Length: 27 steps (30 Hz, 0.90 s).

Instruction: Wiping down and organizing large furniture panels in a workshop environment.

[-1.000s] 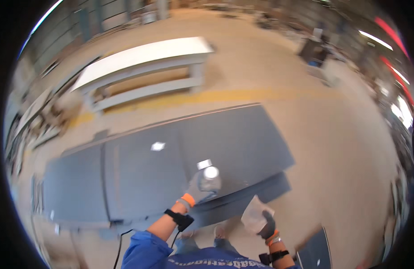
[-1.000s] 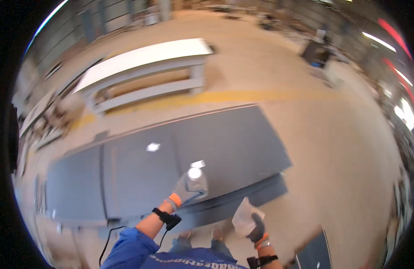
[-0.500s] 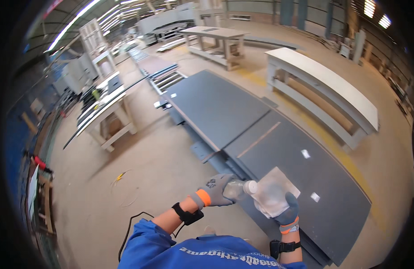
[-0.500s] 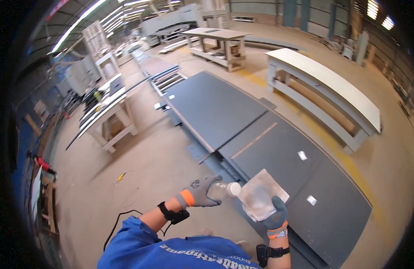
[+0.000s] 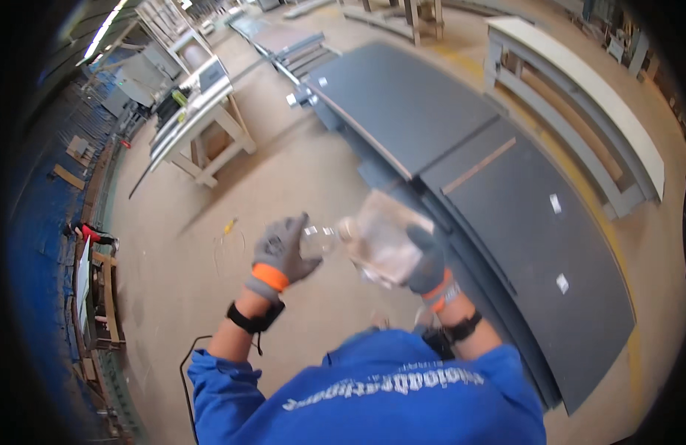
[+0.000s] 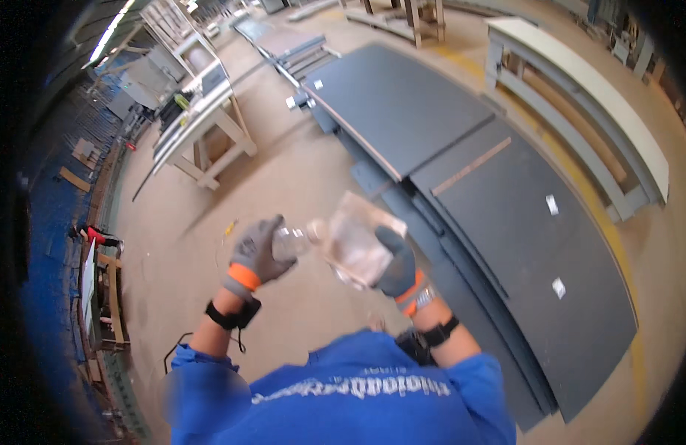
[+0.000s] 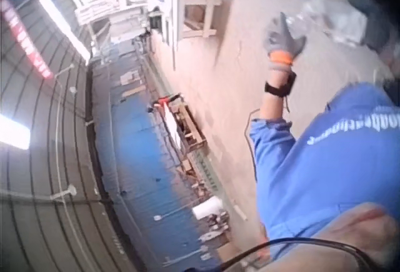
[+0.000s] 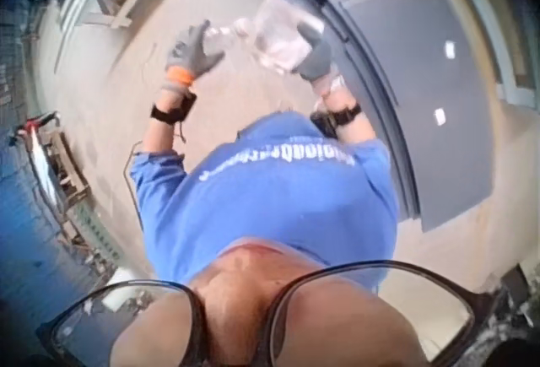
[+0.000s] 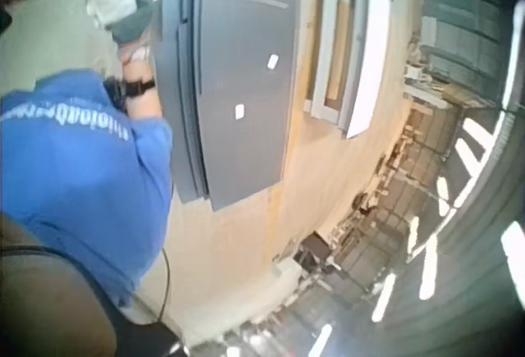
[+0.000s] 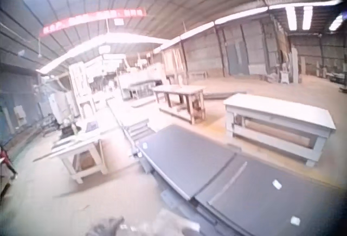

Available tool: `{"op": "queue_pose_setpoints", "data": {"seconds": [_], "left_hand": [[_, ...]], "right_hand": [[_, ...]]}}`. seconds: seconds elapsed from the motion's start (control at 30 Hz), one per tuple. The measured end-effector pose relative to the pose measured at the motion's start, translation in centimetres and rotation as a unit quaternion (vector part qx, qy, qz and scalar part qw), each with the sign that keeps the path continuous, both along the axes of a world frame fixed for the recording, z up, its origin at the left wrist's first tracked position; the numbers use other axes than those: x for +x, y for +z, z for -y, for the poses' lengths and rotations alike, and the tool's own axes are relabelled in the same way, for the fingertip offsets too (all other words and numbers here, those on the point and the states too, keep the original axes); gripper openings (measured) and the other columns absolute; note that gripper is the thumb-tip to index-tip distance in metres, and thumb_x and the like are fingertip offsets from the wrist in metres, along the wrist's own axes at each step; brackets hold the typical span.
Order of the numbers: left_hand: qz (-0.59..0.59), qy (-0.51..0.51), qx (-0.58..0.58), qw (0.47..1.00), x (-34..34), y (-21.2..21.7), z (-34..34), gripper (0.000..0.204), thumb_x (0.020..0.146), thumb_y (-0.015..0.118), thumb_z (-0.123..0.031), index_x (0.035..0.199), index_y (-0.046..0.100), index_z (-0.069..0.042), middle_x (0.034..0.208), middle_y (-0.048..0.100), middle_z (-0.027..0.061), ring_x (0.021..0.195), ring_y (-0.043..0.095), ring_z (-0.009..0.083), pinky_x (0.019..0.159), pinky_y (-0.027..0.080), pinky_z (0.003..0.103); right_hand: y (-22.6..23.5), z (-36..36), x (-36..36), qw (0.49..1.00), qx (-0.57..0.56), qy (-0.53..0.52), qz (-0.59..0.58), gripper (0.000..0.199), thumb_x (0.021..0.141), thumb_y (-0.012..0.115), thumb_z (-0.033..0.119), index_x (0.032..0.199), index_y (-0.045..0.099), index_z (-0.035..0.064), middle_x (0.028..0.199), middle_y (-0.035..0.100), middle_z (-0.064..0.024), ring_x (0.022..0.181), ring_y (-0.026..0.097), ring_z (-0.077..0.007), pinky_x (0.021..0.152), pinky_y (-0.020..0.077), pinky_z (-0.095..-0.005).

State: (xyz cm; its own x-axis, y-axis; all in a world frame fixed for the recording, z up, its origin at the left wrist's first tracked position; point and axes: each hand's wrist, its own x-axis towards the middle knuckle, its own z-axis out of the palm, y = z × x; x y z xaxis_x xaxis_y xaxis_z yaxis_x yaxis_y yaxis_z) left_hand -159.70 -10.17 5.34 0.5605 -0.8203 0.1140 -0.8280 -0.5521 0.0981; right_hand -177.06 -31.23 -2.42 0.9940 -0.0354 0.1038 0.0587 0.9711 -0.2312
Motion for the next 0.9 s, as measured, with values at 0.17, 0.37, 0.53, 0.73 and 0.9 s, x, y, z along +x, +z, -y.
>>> {"op": "queue_pose_setpoints", "data": {"seconds": [0.17,0.37,0.53,0.73,0.9], "left_hand": [[0.074,0.010,0.043,0.996,-1.9,2.0,2.1,0.076,0.058,0.081,-0.025,0.125,0.050,-0.007,0.106,0.058,0.0150,0.100,0.056,0.0346,0.088,0.045,0.044],[0.129,-0.023,0.119,0.984,-4.4,3.2,5.0,0.076,0.056,0.080,-0.024,0.124,0.051,-0.010,0.103,0.058,0.0094,0.099,0.056,0.0303,0.088,0.041,0.041],[0.143,-0.060,0.154,0.976,-6.3,2.9,8.2,0.071,0.056,0.079,-0.022,0.121,0.052,-0.011,0.102,0.058,0.0082,0.101,0.055,0.0287,0.088,0.041,0.041],[0.143,-0.107,0.240,0.954,-8.7,3.5,11.7,0.067,0.058,0.078,-0.024,0.119,0.052,-0.012,0.103,0.057,0.0079,0.103,0.055,0.0272,0.089,0.041,0.041],[0.161,-0.132,0.223,0.952,-8.4,3.7,12.5,0.068,0.057,0.079,-0.023,0.120,0.054,-0.012,0.102,0.057,0.0080,0.101,0.055,0.0286,0.086,0.042,0.042]], "right_hand": [[-0.5,0.6,-0.7,0.995,0.096,0.031,-0.007,0.058,0.092,0.056,0.032,0.138,0.037,0.0015,0.129,0.052,-0.0195,0.115,0.056,-0.0344,0.094,0.0504,-0.0470],[-1.8,1.5,-3.2,0.997,0.072,0.002,0.009,0.055,0.093,0.056,0.032,0.136,0.040,0.0020,0.126,0.054,-0.0176,0.111,0.059,-0.0314,0.089,0.0531,-0.0452],[-2.3,2.6,-5.3,0.996,0.080,-0.028,0.024,0.054,0.092,0.057,0.032,0.135,0.042,0.0039,0.125,0.054,-0.0161,0.110,0.059,-0.0300,0.089,0.0527,-0.0451],[-4.9,4.2,-7.0,0.983,0.175,-0.047,0.035,0.055,0.092,0.059,0.034,0.136,0.042,0.0065,0.126,0.053,-0.0139,0.114,0.056,-0.0288,0.090,0.0519,-0.0457],[-3.9,4.1,-8.1,0.988,0.118,-0.096,-0.016,0.060,0.090,0.060,0.042,0.135,0.043,0.0056,0.124,0.054,-0.0137,0.113,0.056,-0.0294,0.086,0.0532,-0.0455]]}}
